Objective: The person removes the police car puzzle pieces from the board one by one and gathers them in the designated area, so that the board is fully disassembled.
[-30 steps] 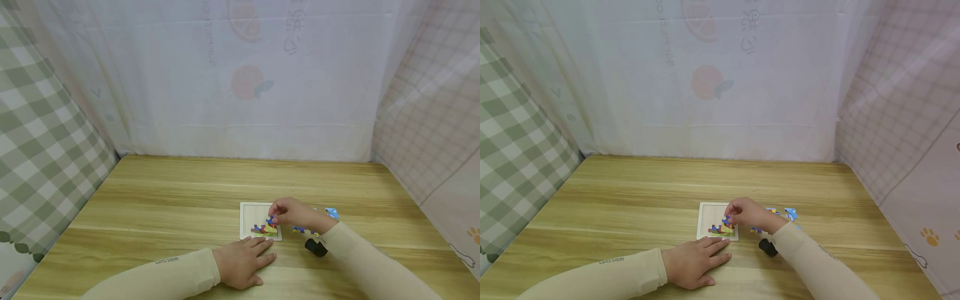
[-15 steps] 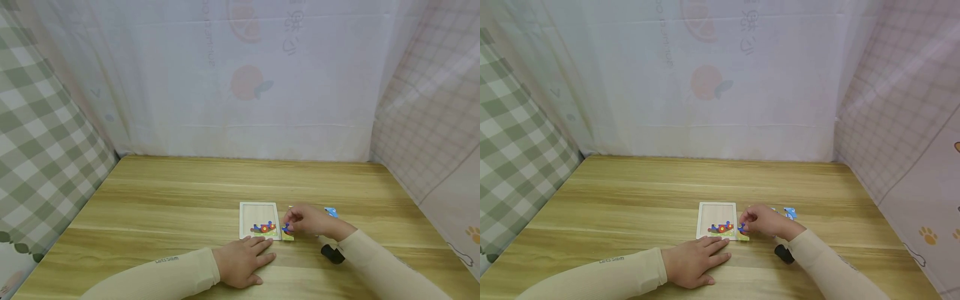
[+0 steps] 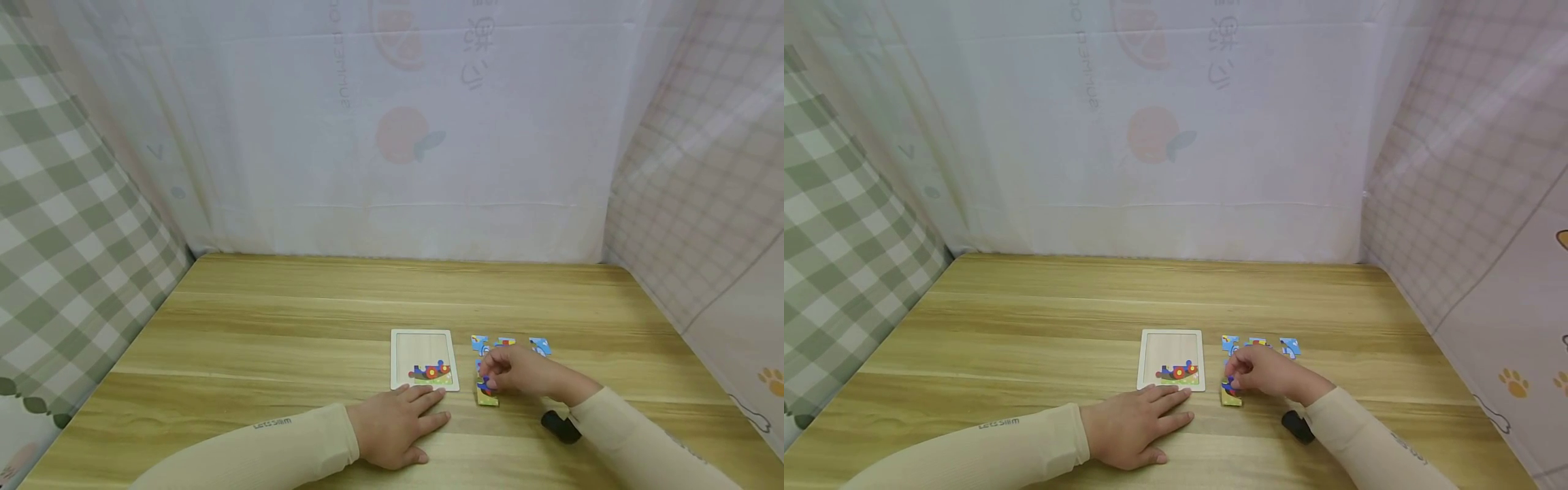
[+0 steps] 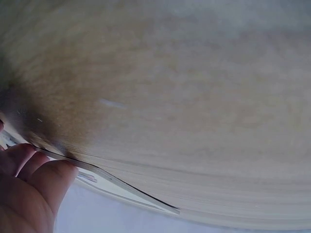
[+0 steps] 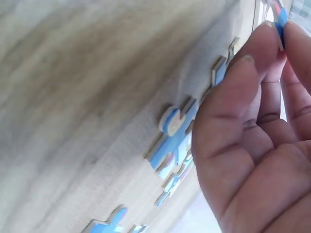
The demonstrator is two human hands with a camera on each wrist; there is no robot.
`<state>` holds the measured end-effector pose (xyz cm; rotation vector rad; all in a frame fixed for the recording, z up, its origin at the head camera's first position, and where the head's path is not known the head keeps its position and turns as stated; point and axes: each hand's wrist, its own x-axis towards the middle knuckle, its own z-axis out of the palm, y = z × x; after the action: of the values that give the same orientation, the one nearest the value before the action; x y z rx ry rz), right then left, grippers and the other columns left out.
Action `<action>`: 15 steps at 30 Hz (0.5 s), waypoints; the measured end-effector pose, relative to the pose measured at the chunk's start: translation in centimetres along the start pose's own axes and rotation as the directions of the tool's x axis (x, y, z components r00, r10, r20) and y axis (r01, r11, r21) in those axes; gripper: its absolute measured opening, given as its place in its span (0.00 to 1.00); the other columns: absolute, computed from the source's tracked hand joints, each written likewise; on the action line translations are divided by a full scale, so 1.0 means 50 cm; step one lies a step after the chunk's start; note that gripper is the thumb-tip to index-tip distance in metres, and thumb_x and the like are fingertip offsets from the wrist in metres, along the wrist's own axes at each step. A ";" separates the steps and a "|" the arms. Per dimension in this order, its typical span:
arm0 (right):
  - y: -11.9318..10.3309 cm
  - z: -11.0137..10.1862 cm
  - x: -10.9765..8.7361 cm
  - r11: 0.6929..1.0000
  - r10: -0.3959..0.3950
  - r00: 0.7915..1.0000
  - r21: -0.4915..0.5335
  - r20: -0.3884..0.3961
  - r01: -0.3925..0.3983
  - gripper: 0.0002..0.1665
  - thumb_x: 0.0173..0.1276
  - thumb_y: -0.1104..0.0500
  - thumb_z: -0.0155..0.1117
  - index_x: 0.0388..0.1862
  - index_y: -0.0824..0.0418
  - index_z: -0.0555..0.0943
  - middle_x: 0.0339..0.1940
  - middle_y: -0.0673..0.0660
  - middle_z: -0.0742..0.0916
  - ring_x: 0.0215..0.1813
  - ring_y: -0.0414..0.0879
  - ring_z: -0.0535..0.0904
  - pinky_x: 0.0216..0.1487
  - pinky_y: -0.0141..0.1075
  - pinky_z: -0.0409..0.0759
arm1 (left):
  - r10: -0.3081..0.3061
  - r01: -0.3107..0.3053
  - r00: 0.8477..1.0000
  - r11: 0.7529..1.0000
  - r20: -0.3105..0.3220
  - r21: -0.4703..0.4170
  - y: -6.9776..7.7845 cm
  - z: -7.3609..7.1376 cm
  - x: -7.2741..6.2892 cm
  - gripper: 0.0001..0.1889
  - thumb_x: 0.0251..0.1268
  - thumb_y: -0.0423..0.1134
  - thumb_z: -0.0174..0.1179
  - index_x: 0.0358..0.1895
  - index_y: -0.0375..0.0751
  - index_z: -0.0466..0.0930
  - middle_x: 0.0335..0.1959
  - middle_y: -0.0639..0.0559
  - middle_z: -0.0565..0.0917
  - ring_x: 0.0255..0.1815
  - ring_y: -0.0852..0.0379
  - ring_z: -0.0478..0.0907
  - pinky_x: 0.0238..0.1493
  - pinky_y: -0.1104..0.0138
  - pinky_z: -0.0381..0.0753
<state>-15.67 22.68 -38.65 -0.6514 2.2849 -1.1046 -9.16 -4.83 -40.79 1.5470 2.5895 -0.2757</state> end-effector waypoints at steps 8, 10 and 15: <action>-0.001 0.007 -0.010 0.999 0.020 1.000 -0.032 -0.019 -0.020 0.03 0.62 0.68 0.65 0.35 0.67 0.80 0.25 0.49 0.80 0.28 0.37 0.71 0.30 0.28 0.70 | -0.002 0.002 1.000 1.000 0.008 -0.014 0.000 -0.001 0.000 0.33 0.72 0.63 0.42 0.75 0.56 0.57 0.76 0.50 0.57 0.75 0.55 0.54 0.68 0.63 0.64; 0.001 0.008 -0.012 0.999 0.022 0.999 -0.032 -0.025 -0.023 0.04 0.61 0.68 0.65 0.35 0.68 0.80 0.25 0.49 0.81 0.28 0.37 0.71 0.30 0.28 0.70 | -0.001 0.001 1.000 1.000 0.009 -0.016 0.000 -0.001 0.000 0.33 0.72 0.63 0.42 0.75 0.56 0.57 0.76 0.50 0.57 0.75 0.56 0.54 0.68 0.63 0.63; 0.006 0.009 -0.015 0.998 0.042 0.998 -0.050 -0.041 -0.044 0.04 0.61 0.68 0.65 0.35 0.68 0.80 0.25 0.50 0.81 0.27 0.36 0.71 0.28 0.28 0.69 | 0.000 0.000 1.000 1.000 0.003 -0.017 0.000 -0.001 0.000 0.33 0.71 0.63 0.43 0.75 0.56 0.58 0.76 0.50 0.57 0.75 0.55 0.55 0.68 0.63 0.64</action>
<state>-14.90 23.04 -38.97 -0.6019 2.3566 -1.0521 -9.15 -4.83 -40.76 1.5398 2.5827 -0.2559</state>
